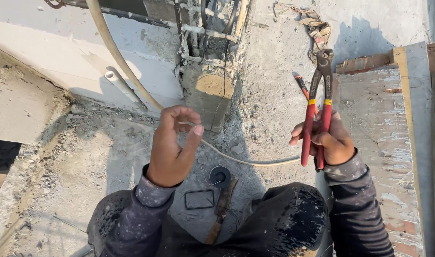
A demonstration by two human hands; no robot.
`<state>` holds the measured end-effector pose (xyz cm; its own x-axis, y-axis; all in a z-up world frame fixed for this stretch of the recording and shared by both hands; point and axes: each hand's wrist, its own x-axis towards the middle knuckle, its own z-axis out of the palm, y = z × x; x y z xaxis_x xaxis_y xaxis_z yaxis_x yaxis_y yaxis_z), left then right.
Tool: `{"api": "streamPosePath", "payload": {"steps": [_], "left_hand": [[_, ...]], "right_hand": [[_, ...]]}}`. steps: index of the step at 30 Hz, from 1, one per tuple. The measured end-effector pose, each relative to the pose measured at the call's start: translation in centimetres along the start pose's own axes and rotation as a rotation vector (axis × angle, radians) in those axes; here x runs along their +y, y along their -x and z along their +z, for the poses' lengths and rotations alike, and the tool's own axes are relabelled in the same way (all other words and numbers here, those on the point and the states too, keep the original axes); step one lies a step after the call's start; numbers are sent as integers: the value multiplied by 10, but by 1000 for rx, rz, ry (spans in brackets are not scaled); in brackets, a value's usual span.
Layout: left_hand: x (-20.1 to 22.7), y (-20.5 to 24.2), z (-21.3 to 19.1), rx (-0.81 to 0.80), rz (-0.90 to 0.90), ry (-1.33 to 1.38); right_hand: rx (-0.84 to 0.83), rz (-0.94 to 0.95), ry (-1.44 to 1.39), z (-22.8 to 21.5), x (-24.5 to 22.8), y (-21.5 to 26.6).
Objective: The person pulls a wire from a spool, cuts it with end-cutting pliers, and twists the wire around a rebar structure. They then use the pliers to tighten and secure the wire before cutting off the excess.
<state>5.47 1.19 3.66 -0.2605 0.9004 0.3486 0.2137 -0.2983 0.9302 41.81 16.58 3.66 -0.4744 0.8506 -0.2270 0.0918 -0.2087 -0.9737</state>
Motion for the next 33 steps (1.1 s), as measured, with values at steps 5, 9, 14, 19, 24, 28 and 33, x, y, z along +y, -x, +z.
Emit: {"api": "streamPosePath", "payload": {"steps": [5,9,14,19,24,28,33], "left_hand": [[-9,-11,24,-43,-109,97],[-8,-11,26,-71,-154,92],[-4,-4,22,-133,-228,75],[-4,-2,14,-91,-170,184],[-4,-3,12,-107,-187,208],[-2,-5,16,-113,-179,219],[-4,-7,17,-125,-184,222]], "right_hand": [[-392,119,14,56,-7,-3],[-480,149,119,83,-3,-2],[-408,217,349,110,-3,3],[-412,104,375,122,-1,13],[-383,-95,358,125,-2,6],[-280,58,353,136,-7,-5],[-212,13,466,149,-10,-10]]}}
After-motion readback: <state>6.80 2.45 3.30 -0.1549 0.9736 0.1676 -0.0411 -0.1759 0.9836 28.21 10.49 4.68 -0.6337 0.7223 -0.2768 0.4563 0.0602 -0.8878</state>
